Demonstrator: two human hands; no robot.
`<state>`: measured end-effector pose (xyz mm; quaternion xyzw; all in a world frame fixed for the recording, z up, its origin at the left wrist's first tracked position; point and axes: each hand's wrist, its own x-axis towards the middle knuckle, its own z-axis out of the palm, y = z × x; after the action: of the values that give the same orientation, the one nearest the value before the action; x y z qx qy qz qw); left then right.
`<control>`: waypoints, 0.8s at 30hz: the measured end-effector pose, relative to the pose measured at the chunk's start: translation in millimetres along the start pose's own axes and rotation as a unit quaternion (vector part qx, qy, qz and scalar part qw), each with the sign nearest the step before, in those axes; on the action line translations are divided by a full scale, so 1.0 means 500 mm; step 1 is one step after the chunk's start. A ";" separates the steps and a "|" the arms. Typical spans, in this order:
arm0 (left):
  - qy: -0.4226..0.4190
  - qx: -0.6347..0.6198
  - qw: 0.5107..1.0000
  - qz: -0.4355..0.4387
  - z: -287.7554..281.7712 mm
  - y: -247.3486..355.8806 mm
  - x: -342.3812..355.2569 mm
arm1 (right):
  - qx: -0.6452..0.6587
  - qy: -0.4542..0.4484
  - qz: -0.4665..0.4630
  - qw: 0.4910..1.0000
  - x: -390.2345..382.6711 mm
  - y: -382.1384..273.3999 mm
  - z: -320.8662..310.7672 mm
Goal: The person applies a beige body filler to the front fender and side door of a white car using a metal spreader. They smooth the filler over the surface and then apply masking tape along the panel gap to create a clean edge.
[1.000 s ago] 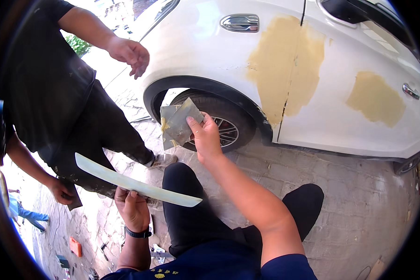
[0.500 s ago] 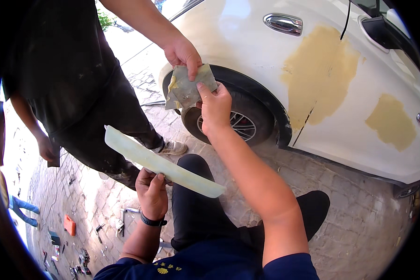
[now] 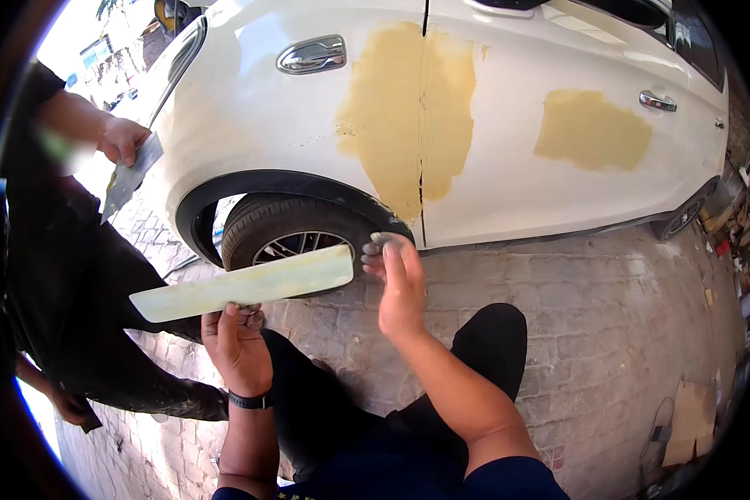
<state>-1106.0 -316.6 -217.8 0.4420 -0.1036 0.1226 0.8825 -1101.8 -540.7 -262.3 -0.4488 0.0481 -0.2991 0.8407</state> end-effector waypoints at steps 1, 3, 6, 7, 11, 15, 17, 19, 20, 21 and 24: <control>-0.024 -0.007 0.999 -0.029 0.039 -0.045 0.011 | -0.107 0.005 -0.162 0.981 -0.038 -0.021 -0.043; -0.023 -0.009 0.997 -0.068 0.111 -0.097 0.027 | -0.434 -0.067 -0.433 0.787 -0.056 -0.101 -0.055; -0.070 -0.002 0.988 -0.138 0.226 -0.191 0.040 | -0.622 -0.100 -0.465 0.623 -0.005 -0.161 -0.065; -0.092 0.000 0.985 -0.148 0.272 -0.204 0.044 | -0.658 -0.101 -0.453 0.592 0.032 -0.180 -0.064; -0.182 0.045 0.969 -0.162 0.442 -0.213 0.118 | -0.640 -0.040 -0.570 0.513 0.224 -0.256 -0.115; -0.296 0.137 0.944 -0.058 0.527 -0.208 0.224 | -0.618 0.020 -0.626 0.475 0.400 -0.337 -0.118; -0.280 0.312 0.858 0.298 0.536 -0.191 0.273 | -0.604 0.027 -0.664 0.440 0.471 -0.368 -0.120; -0.229 0.413 0.710 0.522 0.554 -0.175 0.316 | -0.599 0.028 -0.690 0.406 0.519 -0.388 -0.120; -0.200 0.444 0.654 0.578 0.566 -0.164 0.336 | -0.591 0.022 -0.696 0.407 0.538 -0.388 -0.117; -0.171 0.469 0.594 0.630 0.577 -0.158 0.357 | -0.585 0.016 -0.701 0.408 0.556 -0.390 -0.117; -0.219 0.515 0.565 0.606 0.569 -0.181 0.448 | -0.567 0.012 -0.706 0.424 0.586 -0.381 -0.103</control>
<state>-887.0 -570.4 -53.6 0.6685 -0.4563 0.5608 0.1744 -968.3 -817.7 -88.8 -0.6971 -0.1170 -0.6987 -0.1098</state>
